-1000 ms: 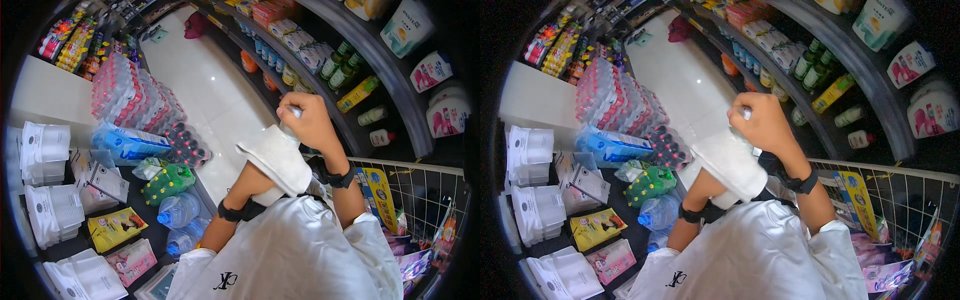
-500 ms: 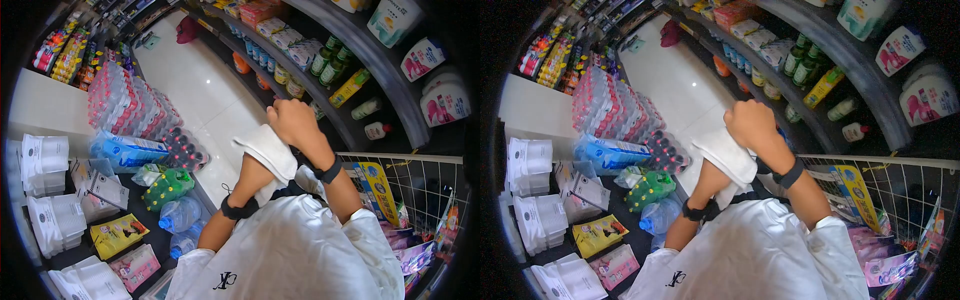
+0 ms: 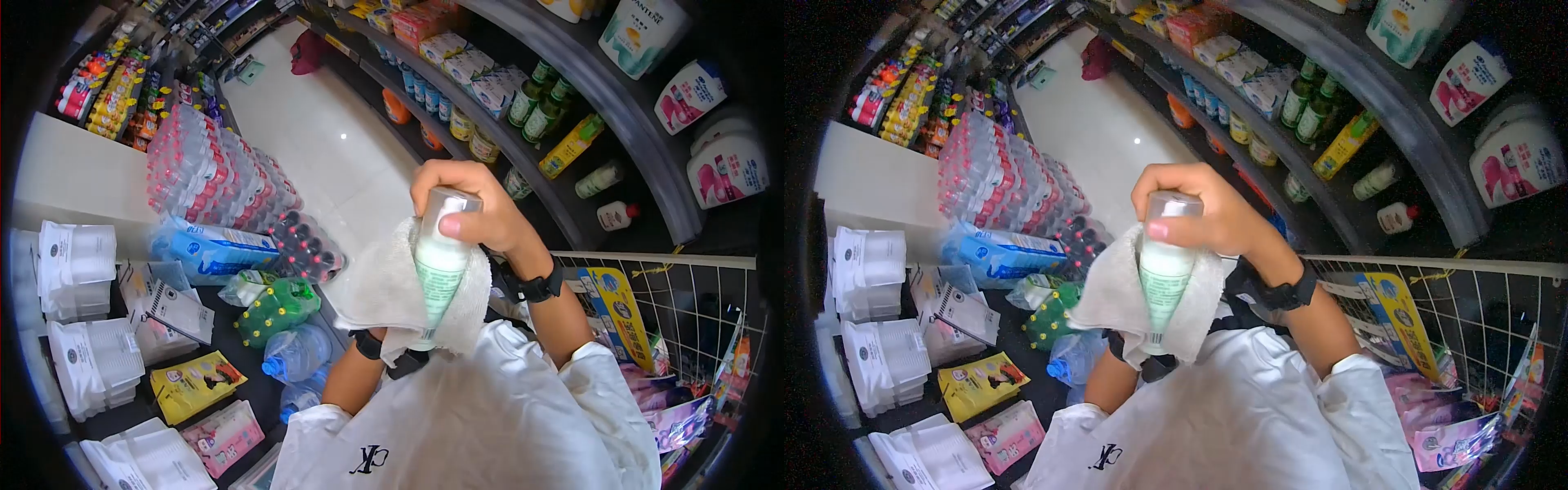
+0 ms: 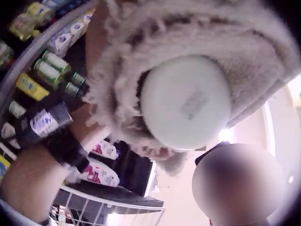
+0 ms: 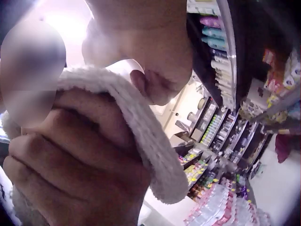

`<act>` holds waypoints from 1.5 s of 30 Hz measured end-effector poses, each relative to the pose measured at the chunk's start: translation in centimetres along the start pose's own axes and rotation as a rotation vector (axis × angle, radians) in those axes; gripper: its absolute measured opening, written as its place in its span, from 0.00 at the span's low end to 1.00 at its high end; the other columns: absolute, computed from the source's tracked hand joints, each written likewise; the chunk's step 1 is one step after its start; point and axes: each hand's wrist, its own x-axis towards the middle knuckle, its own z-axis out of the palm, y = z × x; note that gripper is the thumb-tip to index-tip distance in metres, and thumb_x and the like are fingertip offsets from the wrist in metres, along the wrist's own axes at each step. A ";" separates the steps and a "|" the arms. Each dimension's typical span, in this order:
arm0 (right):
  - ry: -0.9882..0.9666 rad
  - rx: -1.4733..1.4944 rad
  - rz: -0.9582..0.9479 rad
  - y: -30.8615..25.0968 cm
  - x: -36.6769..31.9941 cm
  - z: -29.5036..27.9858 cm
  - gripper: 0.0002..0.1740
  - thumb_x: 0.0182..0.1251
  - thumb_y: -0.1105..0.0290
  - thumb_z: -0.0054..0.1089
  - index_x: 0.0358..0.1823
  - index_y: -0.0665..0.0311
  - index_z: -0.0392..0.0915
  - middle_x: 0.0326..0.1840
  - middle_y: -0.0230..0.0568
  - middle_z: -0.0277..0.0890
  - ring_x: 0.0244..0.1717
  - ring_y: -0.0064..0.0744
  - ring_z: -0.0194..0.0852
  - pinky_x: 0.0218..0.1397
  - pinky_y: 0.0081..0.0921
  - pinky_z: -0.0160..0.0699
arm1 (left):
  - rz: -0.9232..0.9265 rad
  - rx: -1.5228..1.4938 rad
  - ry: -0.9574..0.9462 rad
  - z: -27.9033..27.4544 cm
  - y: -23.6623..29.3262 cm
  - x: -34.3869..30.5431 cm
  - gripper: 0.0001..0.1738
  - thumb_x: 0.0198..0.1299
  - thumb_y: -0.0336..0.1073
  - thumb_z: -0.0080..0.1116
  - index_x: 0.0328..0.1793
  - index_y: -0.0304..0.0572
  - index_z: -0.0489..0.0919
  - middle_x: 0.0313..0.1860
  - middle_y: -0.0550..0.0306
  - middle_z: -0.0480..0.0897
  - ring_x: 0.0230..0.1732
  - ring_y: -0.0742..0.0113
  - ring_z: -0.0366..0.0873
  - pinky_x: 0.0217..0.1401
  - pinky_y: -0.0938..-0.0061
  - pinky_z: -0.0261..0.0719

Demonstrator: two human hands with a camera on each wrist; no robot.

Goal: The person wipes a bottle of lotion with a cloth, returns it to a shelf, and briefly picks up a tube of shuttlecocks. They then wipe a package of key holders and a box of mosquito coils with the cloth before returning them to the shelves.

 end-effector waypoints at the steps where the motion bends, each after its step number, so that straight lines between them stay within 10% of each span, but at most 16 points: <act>1: -0.002 -0.067 0.001 0.2 -0.1 -0.1 0.22 0.50 0.52 0.59 0.30 0.66 0.72 0.28 0.33 0.69 0.32 0.21 0.67 0.35 0.19 0.63 | -0.003 0.034 0.008 0.1 0.4 -0.3 0.22 0.48 0.40 0.63 0.50 0.42 0.76 0.47 0.48 0.78 0.50 0.49 0.74 0.54 0.60 0.70; 8: 0.197 -0.876 0.350 0.8 -1.2 0.4 0.18 0.49 0.57 0.59 0.25 0.68 0.79 0.22 0.52 0.77 0.24 0.47 0.77 0.30 0.36 0.74 | 0.544 1.101 -0.274 0.7 3.3 2.2 0.25 0.49 0.41 0.63 0.53 0.43 0.74 0.49 0.48 0.77 0.51 0.50 0.73 0.55 0.60 0.70; 13: 0.295 -1.220 0.459 0.9 -1.1 1.4 0.22 0.47 0.53 0.59 0.27 0.70 0.82 0.22 0.58 0.76 0.27 0.54 0.78 0.35 0.42 0.78 | 0.681 1.292 -0.128 2.0 1.1 2.9 0.26 0.50 0.41 0.62 0.57 0.43 0.73 0.53 0.49 0.75 0.57 0.50 0.70 0.60 0.60 0.65; 17: 0.279 -1.010 0.292 0.1 -1.1 0.1 0.17 0.47 0.58 0.62 0.22 0.69 0.78 0.17 0.48 0.73 0.19 0.42 0.73 0.27 0.31 0.69 | 0.567 1.168 -0.171 2.0 2.0 2.0 0.28 0.55 0.42 0.59 0.61 0.41 0.70 0.56 0.48 0.74 0.59 0.52 0.69 0.63 0.60 0.65; 20: 0.211 -0.696 0.190 -1.6 -0.2 -0.8 0.16 0.50 0.62 0.59 0.21 0.70 0.75 0.15 0.37 0.70 0.19 0.21 0.65 0.26 0.20 0.64 | 0.220 0.503 -0.156 1.2 1.5 0.4 0.26 0.61 0.43 0.52 0.63 0.38 0.67 0.55 0.48 0.75 0.57 0.54 0.72 0.60 0.61 0.71; 24: 0.150 -0.407 0.003 -2.1 0.3 -2.0 0.15 0.53 0.60 0.56 0.26 0.68 0.74 0.25 0.34 0.73 0.28 0.21 0.69 0.33 0.20 0.67 | -0.111 -0.172 0.160 -0.4 -2.5 0.0 0.27 0.61 0.46 0.50 0.62 0.36 0.66 0.53 0.47 0.76 0.55 0.54 0.74 0.57 0.63 0.73; 28: 0.012 -0.399 -0.165 -0.7 -0.1 -0.5 0.15 0.54 0.60 0.55 0.28 0.68 0.72 0.25 0.37 0.72 0.26 0.28 0.71 0.34 0.22 0.68 | -0.055 0.390 0.105 2.0 1.5 -0.9 0.33 0.48 0.48 0.64 0.57 0.37 0.72 0.52 0.44 0.75 0.56 0.48 0.70 0.59 0.62 0.66; 34: 0.064 -0.852 0.164 -1.6 -1.7 2.2 0.16 0.54 0.57 0.58 0.27 0.64 0.77 0.20 0.48 0.76 0.24 0.49 0.76 0.29 0.36 0.73 | 0.192 0.691 -0.069 0.9 3.5 -2.1 0.30 0.47 0.46 0.65 0.55 0.39 0.73 0.51 0.45 0.75 0.55 0.49 0.71 0.57 0.61 0.67; 41: 0.297 -1.220 0.274 -2.7 -1.7 2.5 0.21 0.50 0.53 0.60 0.22 0.67 0.78 0.15 0.50 0.72 0.21 0.50 0.75 0.27 0.38 0.73 | 0.653 1.097 -0.175 2.1 1.2 -0.4 0.27 0.47 0.44 0.66 0.53 0.42 0.75 0.50 0.46 0.76 0.53 0.50 0.71 0.55 0.60 0.67; 45: 0.433 -1.189 0.276 -3.9 -0.4 1.1 0.23 0.49 0.52 0.61 0.21 0.69 0.79 0.15 0.51 0.72 0.20 0.48 0.74 0.27 0.35 0.72 | 0.444 1.102 -0.090 5.0 3.7 -1.2 0.27 0.48 0.42 0.66 0.55 0.45 0.75 0.53 0.48 0.75 0.55 0.52 0.71 0.59 0.61 0.67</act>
